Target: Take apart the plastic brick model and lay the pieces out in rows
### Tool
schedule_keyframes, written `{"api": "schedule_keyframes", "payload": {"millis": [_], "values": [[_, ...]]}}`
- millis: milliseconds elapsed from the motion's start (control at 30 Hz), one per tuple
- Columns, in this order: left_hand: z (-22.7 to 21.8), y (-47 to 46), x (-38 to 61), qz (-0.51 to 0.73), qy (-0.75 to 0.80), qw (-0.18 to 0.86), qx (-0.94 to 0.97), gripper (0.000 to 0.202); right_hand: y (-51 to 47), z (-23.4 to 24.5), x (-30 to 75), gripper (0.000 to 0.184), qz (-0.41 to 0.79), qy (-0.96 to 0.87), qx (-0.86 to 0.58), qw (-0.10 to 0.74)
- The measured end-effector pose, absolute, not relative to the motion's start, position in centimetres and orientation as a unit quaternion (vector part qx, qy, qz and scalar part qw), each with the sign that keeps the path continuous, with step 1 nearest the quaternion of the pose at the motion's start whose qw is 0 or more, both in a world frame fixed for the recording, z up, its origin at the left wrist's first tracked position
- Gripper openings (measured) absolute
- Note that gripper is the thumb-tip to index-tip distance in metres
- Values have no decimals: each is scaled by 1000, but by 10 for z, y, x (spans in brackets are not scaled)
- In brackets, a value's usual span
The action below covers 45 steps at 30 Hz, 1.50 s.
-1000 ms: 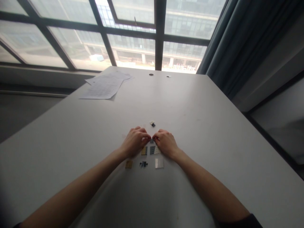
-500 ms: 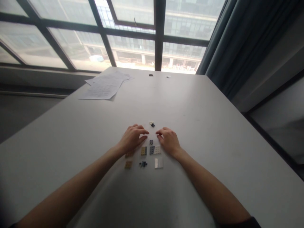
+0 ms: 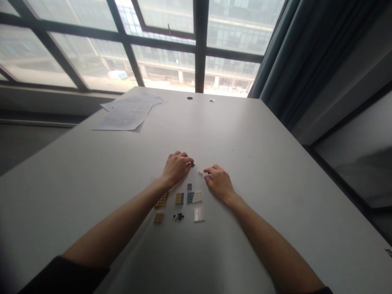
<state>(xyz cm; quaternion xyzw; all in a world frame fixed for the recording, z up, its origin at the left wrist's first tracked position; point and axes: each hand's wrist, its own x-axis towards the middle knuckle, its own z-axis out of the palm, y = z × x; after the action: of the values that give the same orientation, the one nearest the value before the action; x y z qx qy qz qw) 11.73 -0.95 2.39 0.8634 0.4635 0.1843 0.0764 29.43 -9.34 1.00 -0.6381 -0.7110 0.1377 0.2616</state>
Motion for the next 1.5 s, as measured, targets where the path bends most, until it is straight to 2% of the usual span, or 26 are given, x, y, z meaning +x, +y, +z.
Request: {"api": "schedule_keyframes", "payload": {"millis": [200,367,433,500,567,667,800,933,1033,1100,1167,1267,1367,1500], "values": [[23,-11,115,218,456,133,853,14,-93,14,293,19,150,-692,-638,303],[32,-29,106,280,455,213,818,16,-101,26,288,17,193,-685,-589,384],[39,-45,100,326,444,316,773,24,-110,33,282,17,219,-683,-549,429],[45,-65,95,393,401,530,636,30,-121,41,274,19,236,-680,-512,468],[50,-84,91,417,358,681,484,33,-132,48,263,21,239,-672,-489,502],[54,-106,87,420,328,770,352,34,-143,57,248,23,226,-651,-481,542],[51,-119,85,409,305,794,331,32,-148,63,234,18,205,-647,-479,557],[48,-122,82,396,323,762,397,33,-149,64,232,12,198,-669,-486,526],[48,-122,71,372,365,672,526,34,-151,61,237,9,196,-693,-491,490],[48,-123,59,361,399,532,654,30,-155,57,245,10,191,-715,-495,455],[44,-125,43,347,402,340,776,22,-159,51,253,11,181,-747,-499,401],[35,-131,23,276,314,134,899,14,-164,38,263,12,160,-802,-494,296],[26,-137,16,208,250,66,943,16,-168,26,263,12,139,-837,-483,219],[22,-141,19,181,239,54,952,24,-169,19,257,10,117,-848,-484,181]]}}
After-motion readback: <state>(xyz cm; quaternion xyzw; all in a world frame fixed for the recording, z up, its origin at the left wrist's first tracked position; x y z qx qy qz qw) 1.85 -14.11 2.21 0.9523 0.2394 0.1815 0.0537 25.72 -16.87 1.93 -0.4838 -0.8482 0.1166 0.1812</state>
